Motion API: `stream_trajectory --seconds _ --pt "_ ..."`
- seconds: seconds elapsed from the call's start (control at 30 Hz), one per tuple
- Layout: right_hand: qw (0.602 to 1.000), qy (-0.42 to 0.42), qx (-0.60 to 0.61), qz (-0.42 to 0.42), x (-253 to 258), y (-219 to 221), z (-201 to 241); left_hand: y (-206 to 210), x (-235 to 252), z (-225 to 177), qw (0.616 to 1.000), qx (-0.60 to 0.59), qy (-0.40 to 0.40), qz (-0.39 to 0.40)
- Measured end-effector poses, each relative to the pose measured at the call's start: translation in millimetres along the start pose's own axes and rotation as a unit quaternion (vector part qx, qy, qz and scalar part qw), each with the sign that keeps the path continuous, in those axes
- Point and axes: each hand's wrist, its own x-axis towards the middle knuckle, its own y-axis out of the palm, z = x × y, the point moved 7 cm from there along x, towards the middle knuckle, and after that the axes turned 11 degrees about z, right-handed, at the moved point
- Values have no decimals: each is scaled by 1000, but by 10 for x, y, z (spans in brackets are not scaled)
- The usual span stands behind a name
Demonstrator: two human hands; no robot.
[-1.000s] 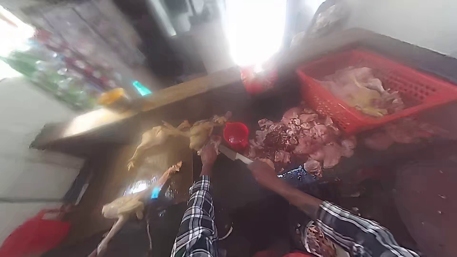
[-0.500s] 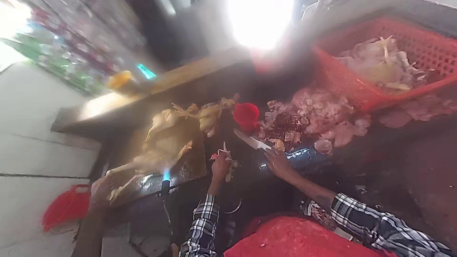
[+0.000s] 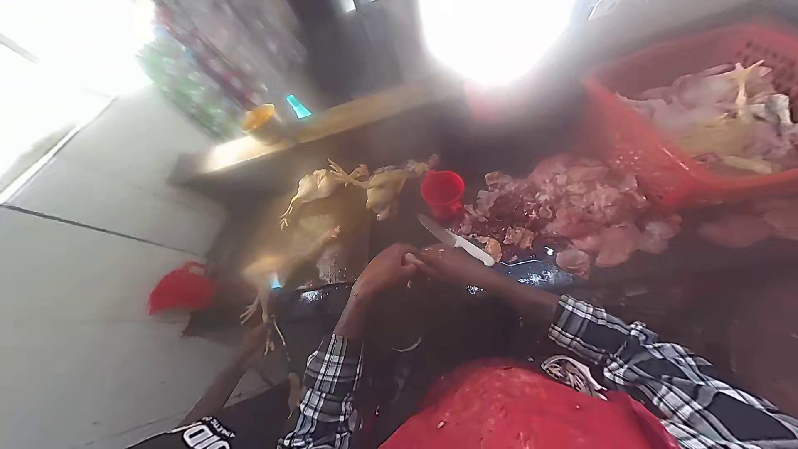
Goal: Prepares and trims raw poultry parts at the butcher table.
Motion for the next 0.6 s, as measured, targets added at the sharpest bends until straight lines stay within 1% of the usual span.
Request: stream_trajectory --seconds 0.07,0.17,0.27,0.33,0.37,0.4,0.43,0.5,0.53,0.6 --pt "999 26 8 41 -78 35 3 170 36 37 1000 -15 18 14" --pt "994 69 49 63 -130 158 -79 425 150 69 998 -55 19 22" --pt "986 79 146 34 -193 296 -224 695 244 85 994 -100 37 -10" --pt "967 65 245 9 -262 356 -322 821 298 103 984 -162 71 -39" --pt "954 53 296 2 -300 388 -362 877 321 115 971 -211 95 -54" --pt "937 42 348 -5 -338 427 -399 941 334 120 952 -274 120 -65" --pt "919 33 392 -12 -378 462 -421 1005 341 113 924 -346 144 -70" --pt "894 32 446 -30 -468 489 -452 1121 358 73 857 -476 184 -67" --pt "885 35 462 -51 -521 503 -467 1191 362 49 820 -533 199 -65" --pt "851 37 513 -107 -627 474 -523 1292 337 -3 729 -644 224 -69"
